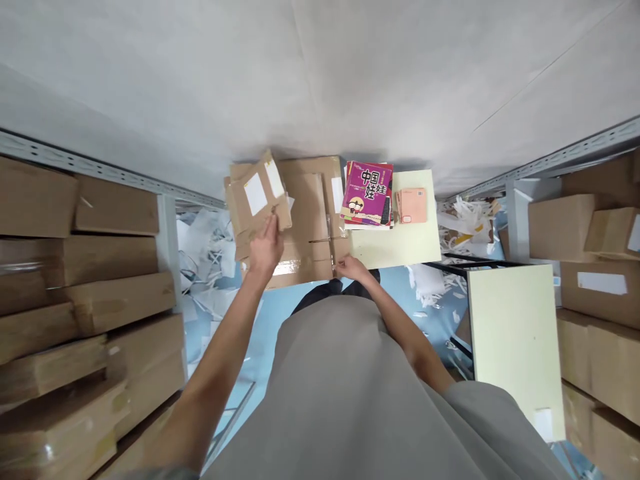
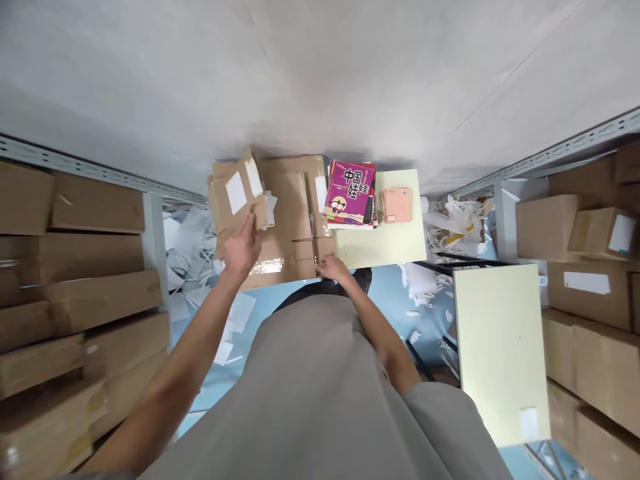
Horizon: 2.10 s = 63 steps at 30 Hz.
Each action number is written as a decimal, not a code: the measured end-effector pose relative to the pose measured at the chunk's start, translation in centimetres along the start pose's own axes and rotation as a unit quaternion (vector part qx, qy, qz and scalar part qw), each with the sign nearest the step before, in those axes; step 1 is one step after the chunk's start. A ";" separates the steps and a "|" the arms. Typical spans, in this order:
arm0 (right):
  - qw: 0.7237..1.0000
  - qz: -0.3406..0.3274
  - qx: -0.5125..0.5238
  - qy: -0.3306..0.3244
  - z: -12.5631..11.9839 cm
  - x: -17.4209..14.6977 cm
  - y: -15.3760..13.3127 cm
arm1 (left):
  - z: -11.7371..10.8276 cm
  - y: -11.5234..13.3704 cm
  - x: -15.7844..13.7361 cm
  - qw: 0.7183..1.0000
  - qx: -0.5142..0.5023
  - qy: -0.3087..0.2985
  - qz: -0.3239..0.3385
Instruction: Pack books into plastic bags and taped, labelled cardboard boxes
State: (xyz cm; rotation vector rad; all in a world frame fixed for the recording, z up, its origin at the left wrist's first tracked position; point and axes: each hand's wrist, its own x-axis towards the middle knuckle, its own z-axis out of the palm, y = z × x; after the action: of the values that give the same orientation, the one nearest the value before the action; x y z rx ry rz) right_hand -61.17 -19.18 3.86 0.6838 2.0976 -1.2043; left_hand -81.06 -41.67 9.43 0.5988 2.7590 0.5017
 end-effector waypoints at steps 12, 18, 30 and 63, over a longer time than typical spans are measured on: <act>0.995 0.060 0.065 0.051 5.2 0.1 0.2 | -0.5 -1.9 -7.3 0.984 -0.093 -0.019 0.151; 0.989 0.061 0.108 0.075 6.2 0.3 -0.3 | 7.0 -1.5 -10.0 0.968 -0.024 -0.149 0.198; 0.861 -0.042 0.506 0.028 2.5 -4.0 -3.7 | 3.2 -1.7 -9.4 0.966 -0.045 -0.116 0.227; 0.914 -0.067 0.393 0.078 3.7 0.7 -1.0 | -1.5 -0.3 -7.3 0.974 0.001 -0.060 0.219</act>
State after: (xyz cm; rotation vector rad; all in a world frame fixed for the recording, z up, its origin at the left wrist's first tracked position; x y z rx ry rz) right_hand -61.42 -22.79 2.48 1.0116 1.7488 -2.1707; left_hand -75.23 -45.59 12.05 1.2061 2.5107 0.5326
